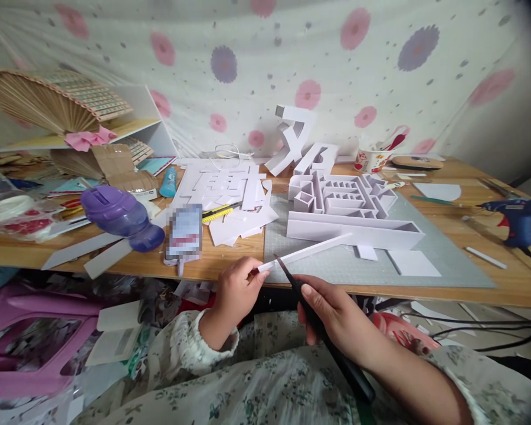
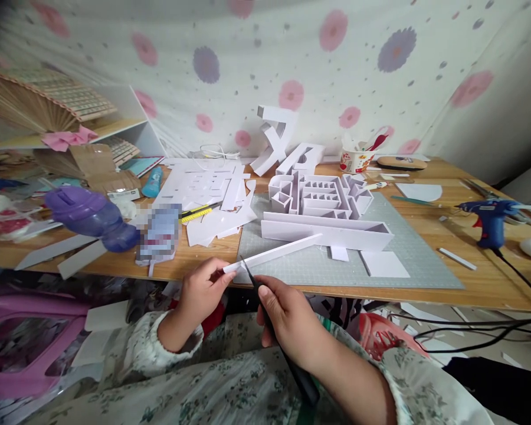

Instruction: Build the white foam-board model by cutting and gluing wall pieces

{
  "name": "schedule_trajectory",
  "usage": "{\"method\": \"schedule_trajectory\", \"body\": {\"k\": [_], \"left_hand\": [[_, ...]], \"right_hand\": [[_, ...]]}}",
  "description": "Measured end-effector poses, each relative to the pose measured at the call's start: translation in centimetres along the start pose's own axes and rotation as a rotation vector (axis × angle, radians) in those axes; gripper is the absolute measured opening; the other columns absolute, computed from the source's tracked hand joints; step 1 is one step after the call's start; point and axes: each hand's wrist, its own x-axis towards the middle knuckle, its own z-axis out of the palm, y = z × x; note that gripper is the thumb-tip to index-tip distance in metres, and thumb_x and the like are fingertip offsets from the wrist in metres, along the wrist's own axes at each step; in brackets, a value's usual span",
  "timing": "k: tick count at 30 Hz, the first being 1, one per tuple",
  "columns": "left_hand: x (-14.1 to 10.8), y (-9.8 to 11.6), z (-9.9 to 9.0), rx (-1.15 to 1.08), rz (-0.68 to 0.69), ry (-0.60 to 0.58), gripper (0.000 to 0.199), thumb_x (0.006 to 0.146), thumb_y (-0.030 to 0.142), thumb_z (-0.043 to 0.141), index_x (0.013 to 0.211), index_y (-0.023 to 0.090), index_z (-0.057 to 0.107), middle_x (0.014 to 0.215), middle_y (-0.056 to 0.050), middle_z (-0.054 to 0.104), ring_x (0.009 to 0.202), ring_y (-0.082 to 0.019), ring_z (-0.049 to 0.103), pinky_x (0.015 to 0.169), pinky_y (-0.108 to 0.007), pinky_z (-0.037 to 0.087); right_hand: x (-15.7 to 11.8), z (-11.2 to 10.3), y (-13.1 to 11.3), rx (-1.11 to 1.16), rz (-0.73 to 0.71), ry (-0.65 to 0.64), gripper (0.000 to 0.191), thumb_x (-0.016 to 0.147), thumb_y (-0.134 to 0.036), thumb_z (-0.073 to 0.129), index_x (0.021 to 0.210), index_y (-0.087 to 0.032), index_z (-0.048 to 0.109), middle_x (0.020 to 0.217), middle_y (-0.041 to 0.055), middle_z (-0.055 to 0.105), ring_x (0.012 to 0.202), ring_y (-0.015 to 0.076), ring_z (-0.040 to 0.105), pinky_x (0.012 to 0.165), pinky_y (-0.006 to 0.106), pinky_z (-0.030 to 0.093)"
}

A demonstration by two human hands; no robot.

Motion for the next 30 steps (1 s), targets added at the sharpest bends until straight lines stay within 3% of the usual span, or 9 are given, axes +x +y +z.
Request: {"method": "schedule_trajectory", "body": {"k": [30], "left_hand": [[0.86,-0.10,-0.46,-0.005,-0.043,-0.092,0.010,0.082,0.024,0.062,0.073,0.019,0.061,0.066,0.002,0.064,0.061,-0.012,0.056,0.058,-0.022,0.039]], "right_hand": [[0.61,0.78,-0.19,-0.064,-0.012,0.016,0.054,0.096,-0.060,0.032,0.120,-0.017,0.055,0.066,-0.0032,0.053,0.041,0.0103,0.053,0.042,0.023,0.037]]}}
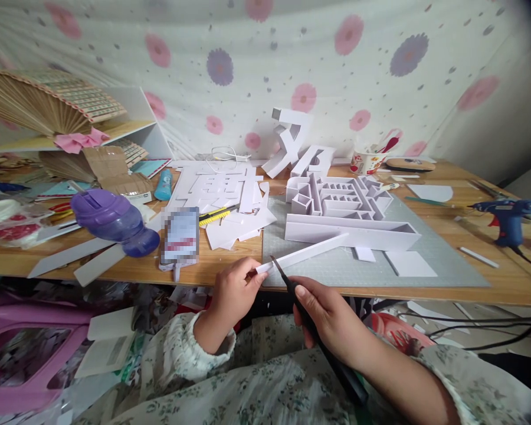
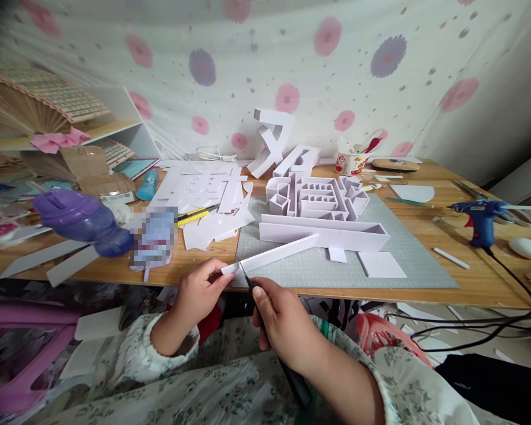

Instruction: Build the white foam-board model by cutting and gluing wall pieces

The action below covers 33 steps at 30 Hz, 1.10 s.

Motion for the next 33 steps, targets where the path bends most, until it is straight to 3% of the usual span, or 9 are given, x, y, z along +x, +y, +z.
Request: {"method": "schedule_trajectory", "body": {"k": [33], "left_hand": [[0.40,-0.39,0.31,-0.054,-0.004,-0.013,0.011,0.082,0.026,0.062,0.073,0.020,0.061,0.067,0.003,0.065,0.064,-0.013,0.058,0.061,-0.023,0.039]], "right_hand": [[0.86,0.27,0.00,-0.079,0.090,-0.005,0.041,0.100,-0.042,0.029,0.117,-0.013,0.053,0.052,-0.0067,0.045,0.033,0.0085,0.041,0.034,0.019,0.028]]}}
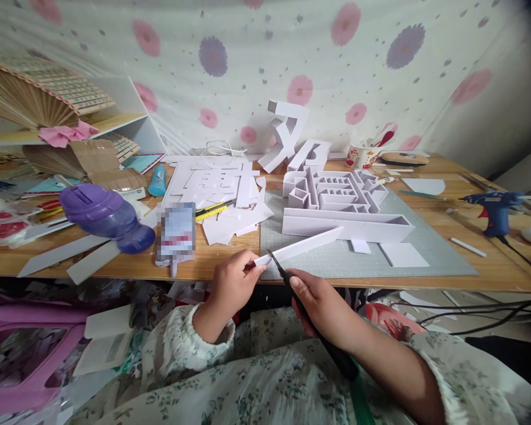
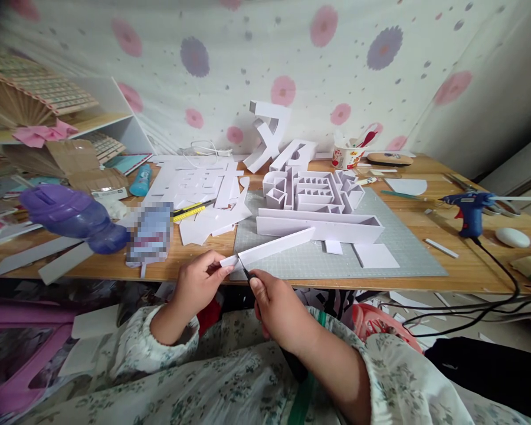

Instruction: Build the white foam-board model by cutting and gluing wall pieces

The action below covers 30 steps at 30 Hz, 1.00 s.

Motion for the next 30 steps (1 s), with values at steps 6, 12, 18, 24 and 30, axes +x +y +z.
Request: {"method": "schedule_trajectory", "body": {"k": [6,12,18,24,30], "left_hand": [[0.0,0.0,0.0,0.006,-0.017,-0.005,0.010,0.081,0.026,0.063,0.073,0.020,0.061,0.068,0.002,0.065,0.063,-0.013,0.058,0.061,-0.023,0.040],[0.1,-0.1,0.0,0.002,-0.019,-0.007,0.010,0.081,0.026,0.063,0.074,0.020,0.061,0.069,0.002,0.066,0.065,-0.013,0.059,0.061,-0.023,0.040],[0.0,-0.1,0.0,0.001,-0.024,-0.014,0.011,0.082,0.028,0.061,0.073,0.020,0.061,0.068,0.001,0.066,0.065,-0.013,0.059,0.060,-0.022,0.041],[0.0,-0.2,0.0,-0.016,-0.003,-0.001,0.013,0.081,0.030,0.061,0.072,0.020,0.060,0.068,0.002,0.066,0.064,-0.013,0.058,0.060,-0.022,0.040],[0.0,-0.2,0.0,-0.020,0.017,0.024,0.013,0.081,0.027,0.062,0.071,0.020,0.059,0.065,0.003,0.065,0.062,-0.012,0.058,0.060,-0.022,0.039]], "right_hand": [[0.2,0.0,0.6,0.018,-0.014,0.000,0.043,0.100,-0.045,0.029,0.120,-0.014,0.052,0.051,-0.0072,0.045,0.032,0.0088,0.040,0.033,0.019,0.027],[0.4,0.2,1.1,-0.031,-0.045,0.028,0.045,0.100,-0.046,0.029,0.119,-0.013,0.053,0.047,-0.0073,0.044,0.032,0.0096,0.040,0.035,0.020,0.027],[0.6,0.2,1.1,-0.111,-0.040,0.035,0.044,0.100,-0.045,0.028,0.117,-0.014,0.055,0.049,-0.0059,0.046,0.035,0.0116,0.042,0.040,0.022,0.030],[0.5,0.0,0.8,-0.178,0.000,0.052,0.048,0.100,-0.047,0.030,0.126,-0.015,0.055,0.050,-0.0038,0.050,0.042,0.0155,0.048,0.050,0.026,0.039],[0.7,-0.1,0.8,-0.188,0.016,0.041,0.043,0.101,-0.044,0.030,0.119,-0.016,0.057,0.050,-0.0045,0.048,0.038,0.0134,0.045,0.045,0.025,0.035]]}}
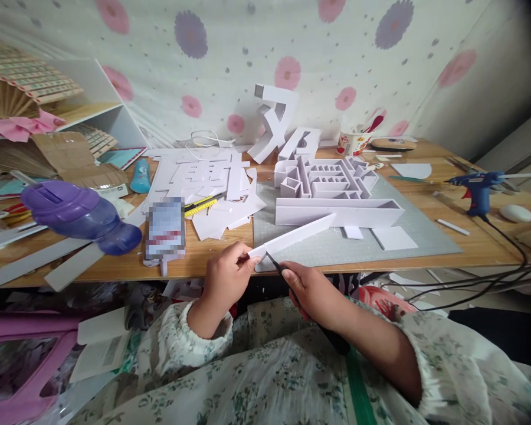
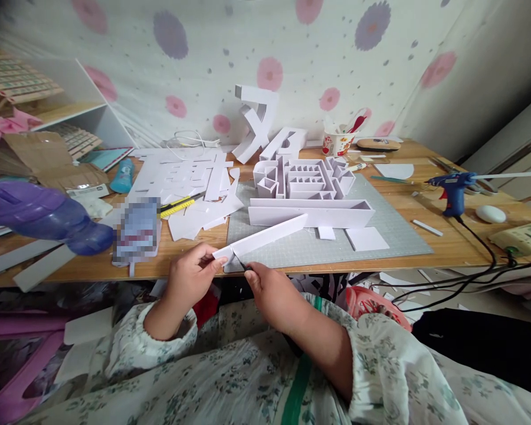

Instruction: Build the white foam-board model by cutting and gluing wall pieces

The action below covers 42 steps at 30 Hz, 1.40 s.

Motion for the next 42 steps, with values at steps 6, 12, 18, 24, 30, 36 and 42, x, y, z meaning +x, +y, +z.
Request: {"method": "schedule_trajectory", "body": {"k": [6,12,18,24,30,36,42], "left_hand": [[0.0,0.1,0.1,0.015,-0.005,0.013,0.011,0.080,0.026,0.062,0.071,0.020,0.060,0.066,0.003,0.065,0.061,-0.012,0.058,0.059,-0.022,0.038],[0.0,0.3,0.0,0.020,-0.024,0.000,0.014,0.081,0.029,0.062,0.070,0.020,0.059,0.065,0.003,0.065,0.061,-0.013,0.058,0.059,-0.022,0.039],[-0.1,0.1,0.0,0.036,0.000,0.008,0.014,0.082,0.029,0.061,0.071,0.021,0.059,0.067,0.002,0.067,0.062,-0.013,0.059,0.059,-0.022,0.039],[0.0,0.0,0.1,0.086,0.041,0.034,0.015,0.081,0.027,0.063,0.069,0.020,0.058,0.066,0.003,0.066,0.059,-0.012,0.057,0.057,-0.023,0.036],[-0.1,0.1,0.0,0.075,0.039,0.029,0.015,0.082,0.026,0.063,0.069,0.020,0.058,0.066,0.003,0.066,0.059,-0.012,0.057,0.057,-0.023,0.037],[0.0,0.1,0.1,0.074,0.001,0.006,0.016,0.082,0.029,0.062,0.069,0.021,0.059,0.066,0.002,0.066,0.060,-0.013,0.058,0.058,-0.023,0.038],[-0.1,-0.1,-0.3,-0.028,-0.065,0.027,0.016,0.080,0.032,0.062,0.070,0.020,0.059,0.064,0.003,0.064,0.060,-0.013,0.056,0.060,-0.024,0.039]], "right_hand": [[0.0,0.2,0.4,-0.001,-0.001,0.009,0.033,0.102,-0.038,0.030,0.127,-0.021,0.043,0.055,-0.0074,0.048,0.035,0.0102,0.048,0.041,0.021,0.034],[0.0,0.2,0.4,0.024,0.068,0.014,0.017,0.101,-0.036,0.033,0.106,-0.021,0.039,0.055,-0.0088,0.048,0.032,0.0090,0.044,0.035,0.020,0.032],[0.2,0.0,0.1,0.025,0.153,-0.011,0.018,0.099,-0.038,0.033,0.090,-0.023,0.037,0.051,-0.0089,0.046,0.031,0.0101,0.043,0.033,0.021,0.031],[0.4,0.2,0.2,-0.063,0.172,0.000,0.020,0.099,-0.038,0.032,0.089,-0.022,0.039,0.049,-0.0088,0.046,0.033,0.0107,0.045,0.037,0.022,0.029],[0.7,0.4,0.5,-0.089,0.187,-0.001,0.021,0.099,-0.039,0.032,0.091,-0.021,0.042,0.050,-0.0081,0.048,0.032,0.0112,0.045,0.037,0.022,0.029],[0.9,-0.2,-0.1,-0.102,0.183,-0.043,0.022,0.098,-0.039,0.033,0.093,-0.021,0.044,0.048,-0.0074,0.048,0.030,0.0125,0.045,0.036,0.024,0.032],[1.4,-0.6,-0.6,-0.076,0.173,-0.060,0.020,0.096,-0.039,0.041,0.090,-0.021,0.045,0.043,-0.0078,0.047,0.027,0.0126,0.044,0.037,0.025,0.033]]}}
